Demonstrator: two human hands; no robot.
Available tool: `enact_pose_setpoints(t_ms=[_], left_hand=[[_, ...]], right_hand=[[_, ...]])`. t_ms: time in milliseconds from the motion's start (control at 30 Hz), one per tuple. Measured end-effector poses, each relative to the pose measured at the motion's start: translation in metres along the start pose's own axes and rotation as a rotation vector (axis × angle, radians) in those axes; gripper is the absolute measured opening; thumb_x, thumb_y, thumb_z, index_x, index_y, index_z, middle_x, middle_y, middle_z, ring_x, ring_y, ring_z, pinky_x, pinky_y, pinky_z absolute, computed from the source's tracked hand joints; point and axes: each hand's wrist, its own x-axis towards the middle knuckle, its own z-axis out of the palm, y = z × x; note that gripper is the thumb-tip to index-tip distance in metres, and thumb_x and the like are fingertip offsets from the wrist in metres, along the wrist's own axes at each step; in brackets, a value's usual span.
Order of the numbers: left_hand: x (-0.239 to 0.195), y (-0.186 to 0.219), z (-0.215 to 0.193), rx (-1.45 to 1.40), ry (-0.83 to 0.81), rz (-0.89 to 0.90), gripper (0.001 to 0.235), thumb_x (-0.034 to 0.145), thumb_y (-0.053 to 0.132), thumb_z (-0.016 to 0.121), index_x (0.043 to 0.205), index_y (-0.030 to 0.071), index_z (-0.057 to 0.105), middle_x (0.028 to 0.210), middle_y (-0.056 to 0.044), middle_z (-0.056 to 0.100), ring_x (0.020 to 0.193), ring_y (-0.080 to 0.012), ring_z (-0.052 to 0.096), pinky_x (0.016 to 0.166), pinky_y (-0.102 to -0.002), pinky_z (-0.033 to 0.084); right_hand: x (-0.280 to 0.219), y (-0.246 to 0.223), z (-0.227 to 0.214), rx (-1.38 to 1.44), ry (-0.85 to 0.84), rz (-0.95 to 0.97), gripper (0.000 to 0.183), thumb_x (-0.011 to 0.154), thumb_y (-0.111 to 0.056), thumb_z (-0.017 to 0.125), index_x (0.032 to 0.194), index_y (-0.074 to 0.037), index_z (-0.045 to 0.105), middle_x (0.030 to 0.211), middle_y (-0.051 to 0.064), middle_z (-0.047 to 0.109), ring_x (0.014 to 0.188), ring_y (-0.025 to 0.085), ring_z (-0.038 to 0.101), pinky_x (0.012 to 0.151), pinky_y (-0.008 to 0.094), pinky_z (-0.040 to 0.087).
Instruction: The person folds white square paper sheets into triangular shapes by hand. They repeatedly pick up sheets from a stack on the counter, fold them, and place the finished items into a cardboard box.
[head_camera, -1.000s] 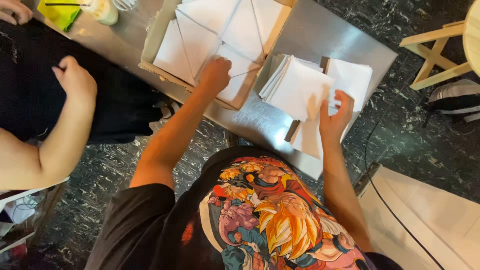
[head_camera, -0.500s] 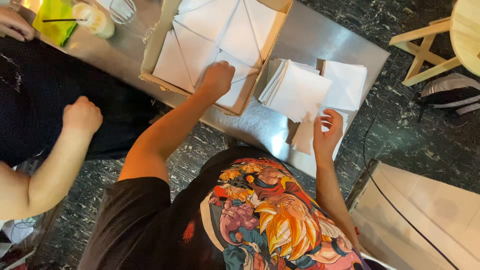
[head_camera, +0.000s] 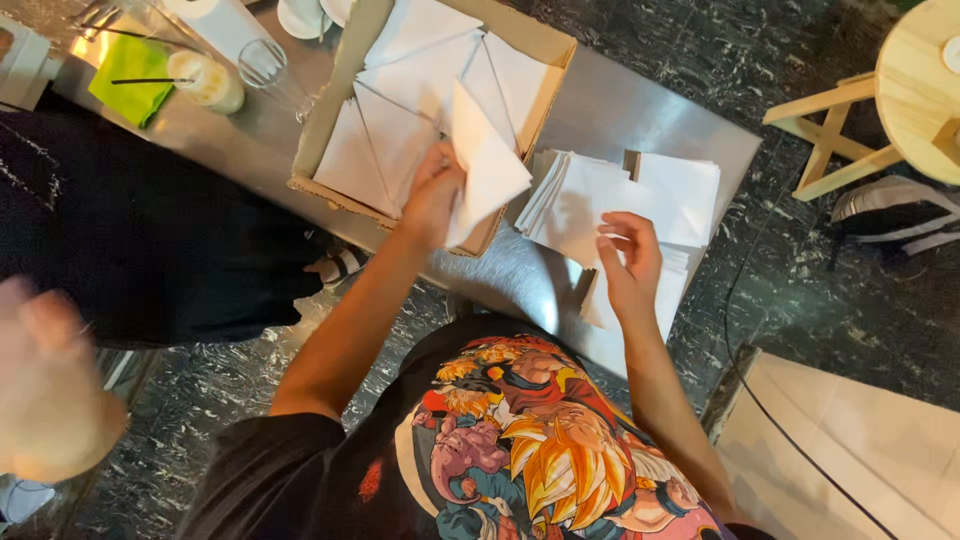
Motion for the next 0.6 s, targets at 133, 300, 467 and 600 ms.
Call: enact_pose_setpoints(t_ms=[133, 300, 467, 600], left_hand=[[-0.024, -0.014, 0.029, -0.235, -0.078, -0.135, 0.024, 0.075, -0.005, 0.050, 0.095, 0.009, 0.052, 0.080, -0.010, 0.063, 0.067, -0.0200, 0.065, 0.054, -0.026, 0.052], [-0.033, -0.050, 0.043, -0.316, -0.200, -0.200, 0.019, 0.077, 0.002, 0.059, 0.093, 0.012, 0.054, 0.075, -0.006, 0.061, 0.063, -0.0166, 0.064, 0.048, -0.026, 0.053], [-0.050, -0.057, 0.064, -0.330, -0.212, -0.201, 0.020, 0.078, 0.000, 0.061, 0.094, 0.011, 0.055, 0.074, -0.005, 0.059, 0.063, -0.0175, 0.065, 0.048, -0.027, 0.052], [-0.064, -0.070, 0.074, -0.216, -0.186, -0.126, 0.024, 0.085, -0.003, 0.062, 0.101, 0.012, 0.052, 0.079, -0.005, 0.057, 0.064, -0.0163, 0.062, 0.049, -0.023, 0.049]], right_hand=[[0.011, -0.048, 0.025, 0.129, -0.134, 0.008, 0.028, 0.098, -0.008, 0.062, 0.126, -0.004, 0.059, 0.123, 0.014, 0.064, 0.114, 0.023, 0.064, 0.096, 0.035, 0.052], [0.015, -0.049, 0.035, 0.323, -0.290, -0.125, 0.052, 0.087, -0.016, 0.078, 0.130, 0.002, 0.056, 0.131, 0.017, 0.061, 0.116, 0.023, 0.062, 0.096, 0.035, 0.053], [0.008, -0.039, 0.026, 0.282, -0.169, -0.129, 0.041, 0.084, 0.001, 0.081, 0.119, 0.002, 0.060, 0.096, 0.007, 0.063, 0.087, 0.011, 0.058, 0.081, 0.024, 0.049], [0.006, -0.040, 0.016, 0.321, -0.101, -0.097, 0.025, 0.086, 0.010, 0.074, 0.107, 0.005, 0.063, 0.084, 0.004, 0.054, 0.077, 0.007, 0.053, 0.074, 0.020, 0.049]])
